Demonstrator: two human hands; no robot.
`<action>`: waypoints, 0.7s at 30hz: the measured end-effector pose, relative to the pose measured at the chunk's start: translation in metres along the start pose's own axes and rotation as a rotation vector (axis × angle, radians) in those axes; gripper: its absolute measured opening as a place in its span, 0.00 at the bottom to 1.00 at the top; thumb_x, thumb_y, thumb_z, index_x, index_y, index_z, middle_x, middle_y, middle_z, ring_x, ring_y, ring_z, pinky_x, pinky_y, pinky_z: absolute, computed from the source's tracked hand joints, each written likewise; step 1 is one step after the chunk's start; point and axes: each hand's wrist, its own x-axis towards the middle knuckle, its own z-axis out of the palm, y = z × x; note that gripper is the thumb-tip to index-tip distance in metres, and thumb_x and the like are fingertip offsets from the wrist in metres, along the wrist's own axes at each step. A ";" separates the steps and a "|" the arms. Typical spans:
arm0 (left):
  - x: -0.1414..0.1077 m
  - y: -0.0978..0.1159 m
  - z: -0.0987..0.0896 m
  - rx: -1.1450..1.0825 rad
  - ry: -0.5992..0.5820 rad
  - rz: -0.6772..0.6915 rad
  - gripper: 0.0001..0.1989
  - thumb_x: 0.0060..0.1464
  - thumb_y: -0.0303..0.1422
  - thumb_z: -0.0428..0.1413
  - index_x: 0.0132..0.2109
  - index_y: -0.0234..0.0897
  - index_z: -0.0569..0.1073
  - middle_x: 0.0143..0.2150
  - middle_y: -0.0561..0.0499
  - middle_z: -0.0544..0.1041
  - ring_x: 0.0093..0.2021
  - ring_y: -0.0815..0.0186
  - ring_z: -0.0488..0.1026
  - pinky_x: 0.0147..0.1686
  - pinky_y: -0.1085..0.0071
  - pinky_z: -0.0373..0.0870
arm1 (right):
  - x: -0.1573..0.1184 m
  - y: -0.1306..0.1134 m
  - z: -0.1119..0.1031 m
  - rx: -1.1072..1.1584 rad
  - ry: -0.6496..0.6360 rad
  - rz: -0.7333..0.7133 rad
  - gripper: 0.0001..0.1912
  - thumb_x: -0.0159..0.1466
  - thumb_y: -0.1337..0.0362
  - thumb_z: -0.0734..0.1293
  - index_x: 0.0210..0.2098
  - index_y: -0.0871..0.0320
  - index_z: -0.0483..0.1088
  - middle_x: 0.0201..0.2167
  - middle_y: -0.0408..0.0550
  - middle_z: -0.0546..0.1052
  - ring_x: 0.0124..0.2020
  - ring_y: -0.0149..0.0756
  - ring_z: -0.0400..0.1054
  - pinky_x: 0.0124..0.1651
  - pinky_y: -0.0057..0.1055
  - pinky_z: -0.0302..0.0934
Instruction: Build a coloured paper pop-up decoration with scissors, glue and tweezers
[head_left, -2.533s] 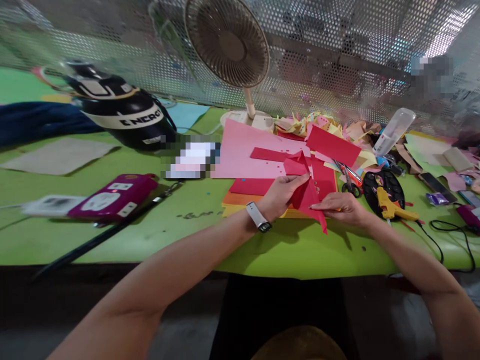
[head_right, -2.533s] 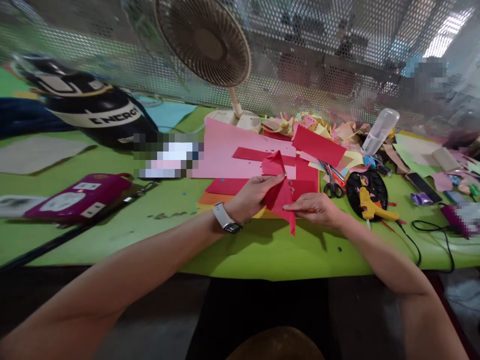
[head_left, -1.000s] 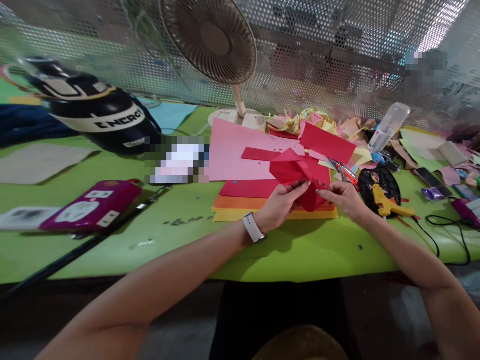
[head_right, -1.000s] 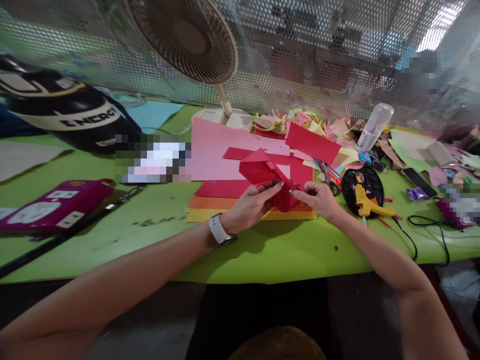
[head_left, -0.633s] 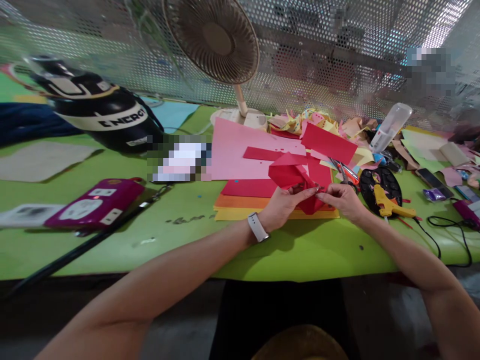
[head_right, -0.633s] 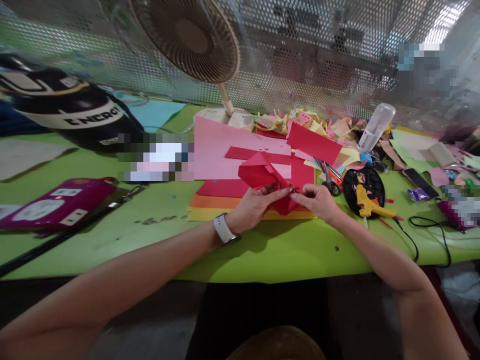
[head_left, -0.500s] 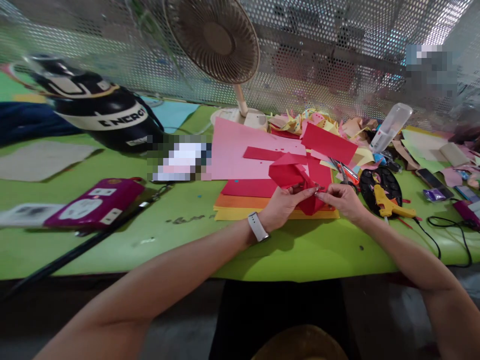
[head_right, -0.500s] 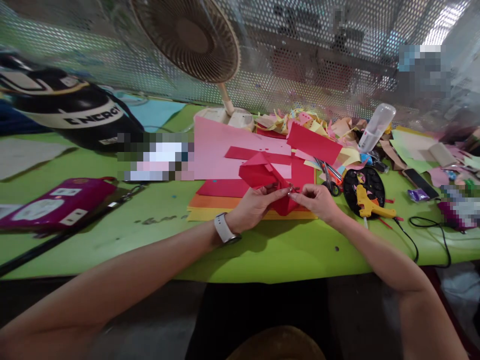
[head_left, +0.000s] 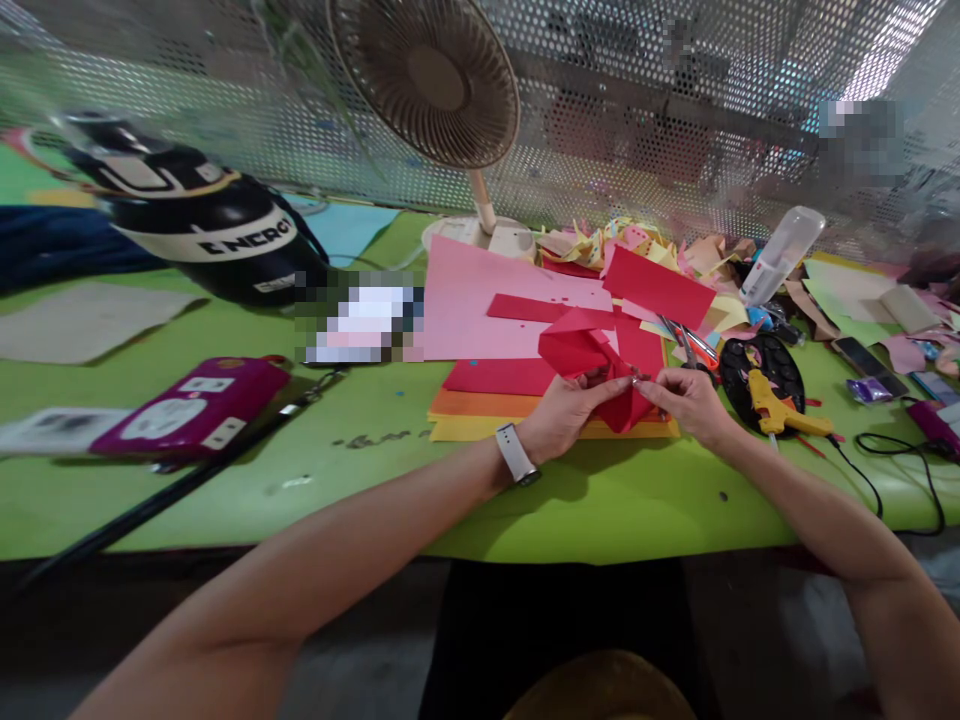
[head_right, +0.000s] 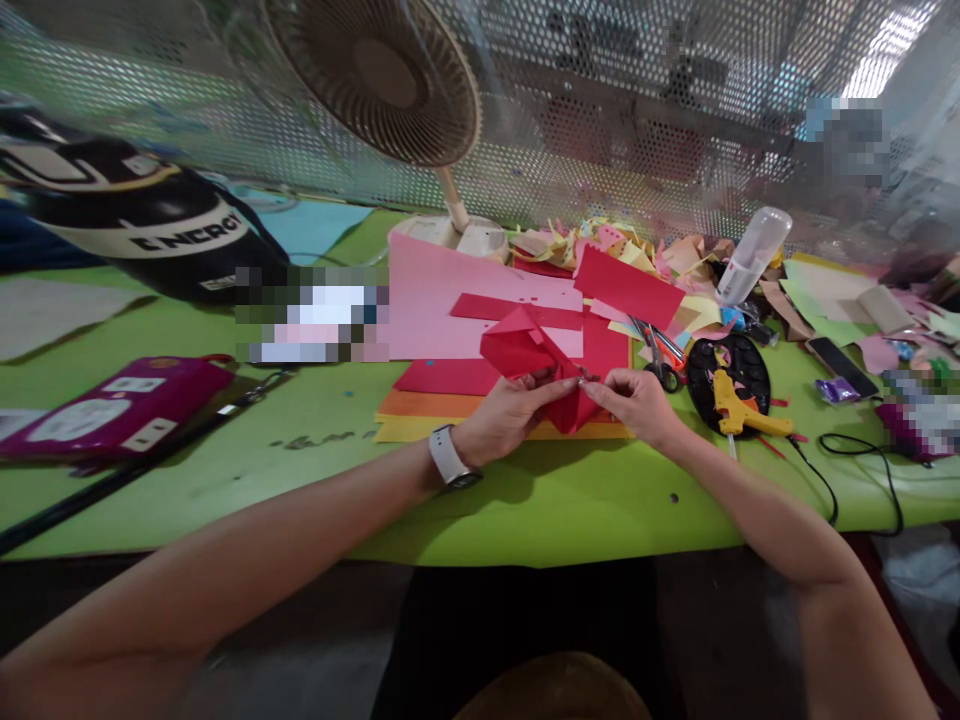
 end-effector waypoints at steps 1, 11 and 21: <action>0.000 0.000 0.000 0.001 0.001 -0.002 0.17 0.39 0.35 0.70 0.38 0.34 0.79 0.40 0.45 0.82 0.44 0.58 0.77 0.51 0.59 0.70 | 0.000 0.000 0.000 -0.003 0.003 -0.003 0.26 0.56 0.42 0.68 0.18 0.57 0.62 0.15 0.36 0.58 0.19 0.25 0.50 0.23 0.27 0.46; -0.001 0.001 0.001 -0.014 0.018 -0.019 0.16 0.39 0.34 0.70 0.37 0.33 0.79 0.39 0.44 0.82 0.43 0.58 0.77 0.50 0.60 0.70 | 0.000 -0.001 0.000 0.003 0.004 0.003 0.26 0.56 0.43 0.69 0.18 0.57 0.62 0.15 0.37 0.60 0.19 0.25 0.51 0.22 0.27 0.46; -0.002 0.003 0.001 0.002 0.005 -0.013 0.16 0.38 0.35 0.70 0.36 0.33 0.79 0.38 0.46 0.82 0.41 0.59 0.77 0.50 0.60 0.70 | -0.002 -0.005 0.001 0.015 -0.002 0.038 0.25 0.55 0.43 0.68 0.18 0.57 0.63 0.15 0.38 0.63 0.17 0.25 0.55 0.22 0.26 0.50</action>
